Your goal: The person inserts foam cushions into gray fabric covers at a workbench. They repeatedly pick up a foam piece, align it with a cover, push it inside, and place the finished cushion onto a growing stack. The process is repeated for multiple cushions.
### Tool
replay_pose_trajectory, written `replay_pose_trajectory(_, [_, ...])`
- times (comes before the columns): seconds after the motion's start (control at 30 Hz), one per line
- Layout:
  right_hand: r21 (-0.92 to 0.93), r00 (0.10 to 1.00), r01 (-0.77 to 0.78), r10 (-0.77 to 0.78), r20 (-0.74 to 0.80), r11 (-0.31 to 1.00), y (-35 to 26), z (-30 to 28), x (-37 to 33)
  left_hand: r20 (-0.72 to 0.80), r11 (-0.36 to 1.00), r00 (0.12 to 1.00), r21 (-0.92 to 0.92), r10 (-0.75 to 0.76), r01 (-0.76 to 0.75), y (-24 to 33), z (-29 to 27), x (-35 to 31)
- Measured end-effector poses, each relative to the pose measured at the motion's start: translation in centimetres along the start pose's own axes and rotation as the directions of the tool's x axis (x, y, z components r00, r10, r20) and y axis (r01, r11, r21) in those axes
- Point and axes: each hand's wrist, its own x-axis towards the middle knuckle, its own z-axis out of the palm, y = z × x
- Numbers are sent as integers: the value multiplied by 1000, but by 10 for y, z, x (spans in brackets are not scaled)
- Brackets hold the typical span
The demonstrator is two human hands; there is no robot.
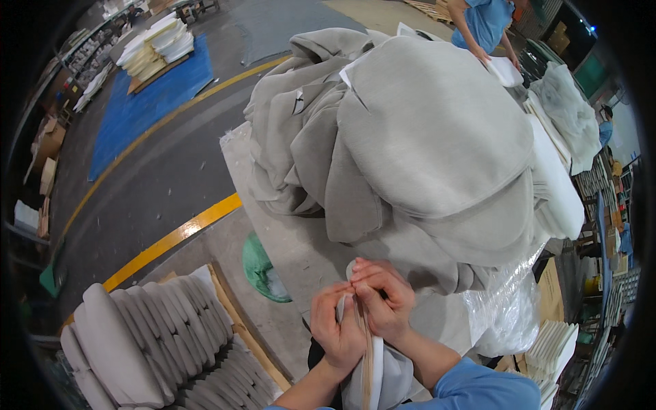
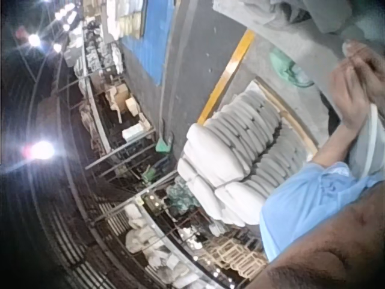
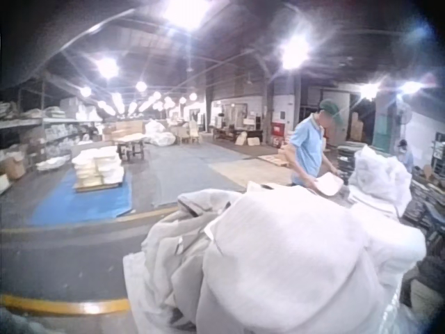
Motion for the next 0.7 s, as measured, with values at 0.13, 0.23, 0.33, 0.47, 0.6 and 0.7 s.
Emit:
replay_pose_trajectory(0.13, [-119,999,-37,39,15,992,3,-11,1,184,883,978,-437,-97,170,-25,-19,-2])
replay_pose_trajectory(0.23, [-98,999,-42,40,-16,994,8,-30,3,404,802,808,-241,-430,547,-40,-54,-38])
replay_pose_trajectory(0.33, [-24,998,-53,52,-37,998,0,-43,5,399,797,691,333,-603,504,-102,-112,-152])
replay_pose_trajectory(0.47, [-118,991,-46,31,-127,992,-20,-73,-3,569,78,-34,172,-822,982,-85,-142,-237])
replay_pose_trajectory(0.6, [-151,971,16,-51,-234,988,-59,-91,-15,797,-20,33,-57,-603,998,-89,-133,-246])
replay_pose_trajectory(0.7, [-165,885,121,-181,-429,979,-87,-130,-36,688,102,136,-90,-713,991,-76,-155,-232])
